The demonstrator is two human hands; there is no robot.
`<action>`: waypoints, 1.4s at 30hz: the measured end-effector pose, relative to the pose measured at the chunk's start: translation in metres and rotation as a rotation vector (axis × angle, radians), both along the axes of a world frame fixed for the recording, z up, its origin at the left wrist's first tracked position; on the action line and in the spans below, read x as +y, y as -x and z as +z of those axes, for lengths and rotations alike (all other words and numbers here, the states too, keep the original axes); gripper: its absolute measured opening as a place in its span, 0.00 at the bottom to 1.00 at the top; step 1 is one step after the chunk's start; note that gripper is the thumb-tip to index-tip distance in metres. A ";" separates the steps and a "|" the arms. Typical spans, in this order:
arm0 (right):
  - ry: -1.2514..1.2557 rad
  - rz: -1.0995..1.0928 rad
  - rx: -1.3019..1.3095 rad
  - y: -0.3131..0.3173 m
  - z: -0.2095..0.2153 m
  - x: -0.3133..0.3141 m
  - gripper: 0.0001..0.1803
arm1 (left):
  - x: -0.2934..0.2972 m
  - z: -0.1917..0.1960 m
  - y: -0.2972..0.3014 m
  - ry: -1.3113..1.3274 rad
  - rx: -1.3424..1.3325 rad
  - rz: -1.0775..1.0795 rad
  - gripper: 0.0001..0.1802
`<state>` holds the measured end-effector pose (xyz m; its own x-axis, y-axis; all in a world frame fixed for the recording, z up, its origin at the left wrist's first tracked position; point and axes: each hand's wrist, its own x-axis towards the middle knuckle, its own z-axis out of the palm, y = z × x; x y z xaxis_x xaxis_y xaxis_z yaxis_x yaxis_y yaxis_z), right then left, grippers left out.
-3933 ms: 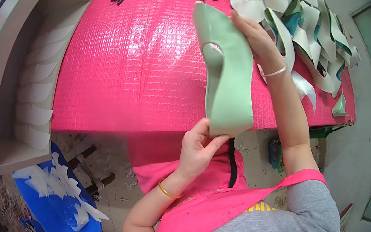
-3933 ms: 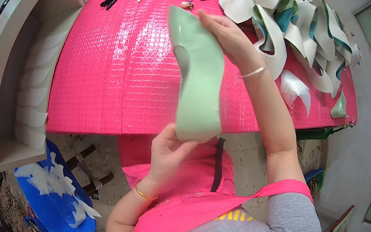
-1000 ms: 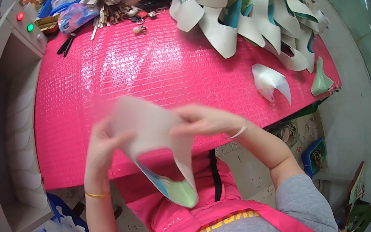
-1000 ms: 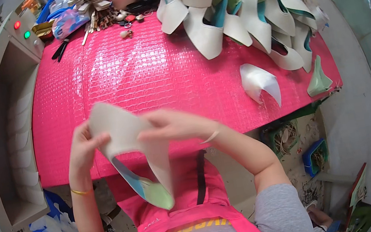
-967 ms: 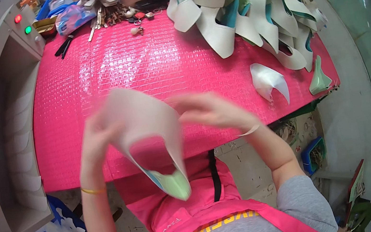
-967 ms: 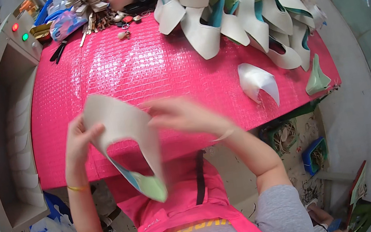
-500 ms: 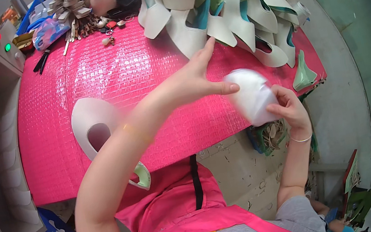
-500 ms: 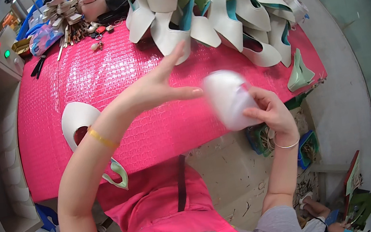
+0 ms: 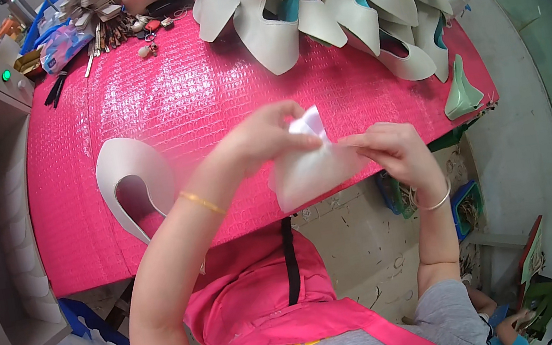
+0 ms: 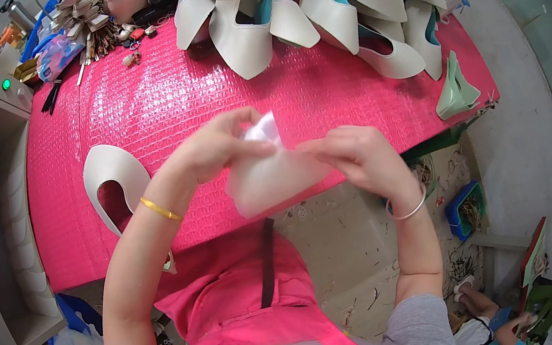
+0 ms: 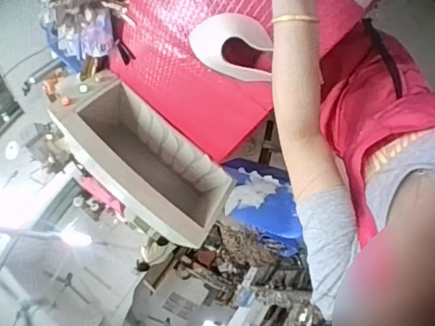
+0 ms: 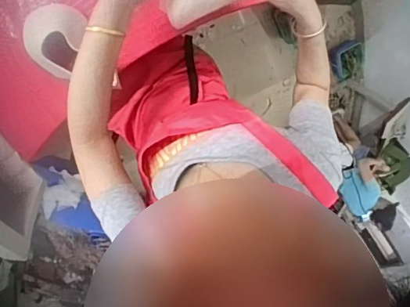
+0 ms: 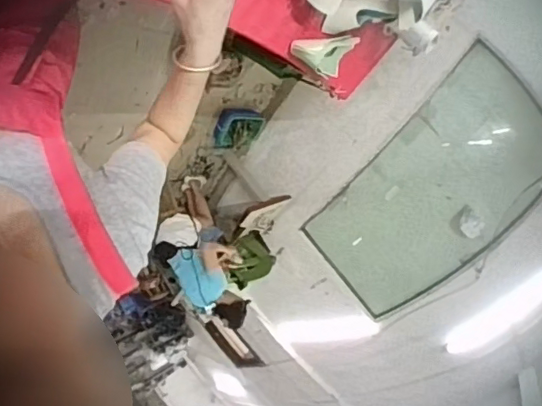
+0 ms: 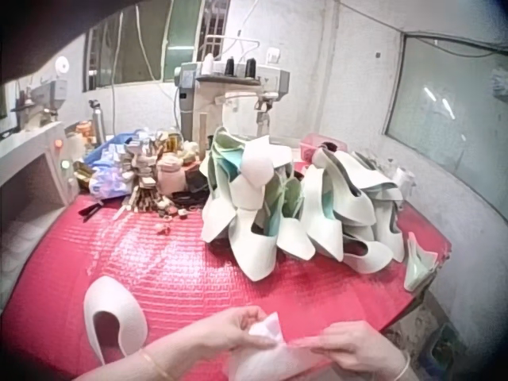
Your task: Assembling components of a shoe, such as fitting liners and uppers.
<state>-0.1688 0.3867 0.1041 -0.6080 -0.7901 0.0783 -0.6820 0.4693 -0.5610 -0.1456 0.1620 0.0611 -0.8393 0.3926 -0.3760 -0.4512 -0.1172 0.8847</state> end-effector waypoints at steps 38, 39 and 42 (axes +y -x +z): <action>0.339 -0.380 0.158 -0.105 0.018 0.146 0.11 | 0.085 -0.039 0.084 1.043 0.621 0.443 0.33; 0.385 -0.514 -0.019 -0.092 0.007 0.140 0.11 | 0.081 -0.032 0.083 1.082 0.762 0.538 0.34; 0.716 -0.672 -0.489 -0.054 0.002 0.086 0.07 | 0.063 0.016 0.058 0.556 0.714 0.287 0.31</action>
<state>-0.1148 0.4727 0.1061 -0.9880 -0.1532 0.0198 -0.0384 0.1198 -0.9921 -0.2041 0.2253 0.0776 -0.9798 0.0551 0.1923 0.1987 0.3819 0.9026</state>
